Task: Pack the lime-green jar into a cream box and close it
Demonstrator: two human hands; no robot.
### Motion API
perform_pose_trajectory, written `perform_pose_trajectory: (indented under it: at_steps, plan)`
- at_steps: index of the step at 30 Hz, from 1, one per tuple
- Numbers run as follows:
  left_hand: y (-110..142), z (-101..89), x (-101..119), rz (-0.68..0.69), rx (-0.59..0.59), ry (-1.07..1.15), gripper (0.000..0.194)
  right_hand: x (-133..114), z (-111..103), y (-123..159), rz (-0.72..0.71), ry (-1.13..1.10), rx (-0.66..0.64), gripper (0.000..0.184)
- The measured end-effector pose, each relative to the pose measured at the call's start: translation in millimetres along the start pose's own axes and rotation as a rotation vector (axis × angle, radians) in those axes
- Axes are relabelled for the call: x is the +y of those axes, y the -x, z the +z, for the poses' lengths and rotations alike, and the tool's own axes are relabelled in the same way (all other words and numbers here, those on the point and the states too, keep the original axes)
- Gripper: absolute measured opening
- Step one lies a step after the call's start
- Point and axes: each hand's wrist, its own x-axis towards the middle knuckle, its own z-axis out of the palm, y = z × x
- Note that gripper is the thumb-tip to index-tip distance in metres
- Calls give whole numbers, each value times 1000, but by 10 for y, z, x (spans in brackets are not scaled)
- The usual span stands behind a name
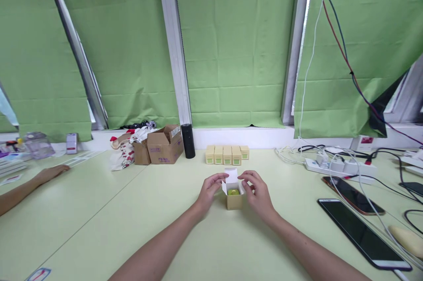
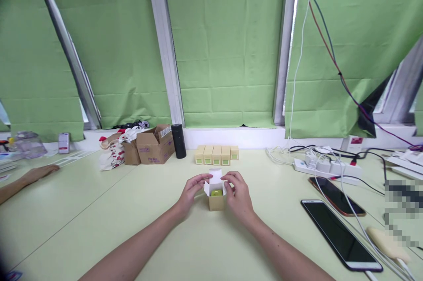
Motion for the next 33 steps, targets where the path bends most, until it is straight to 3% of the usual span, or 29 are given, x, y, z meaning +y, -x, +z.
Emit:
perform_pose_trajectory:
  at_steps: [13,33]
  plan:
    - [36,44,-38,34,-55,-50,36,173,47,-8,222,-170,81,31]
    - [116,224,48,-67,-74,-37,45,255,80,-24,324,-283,109,44]
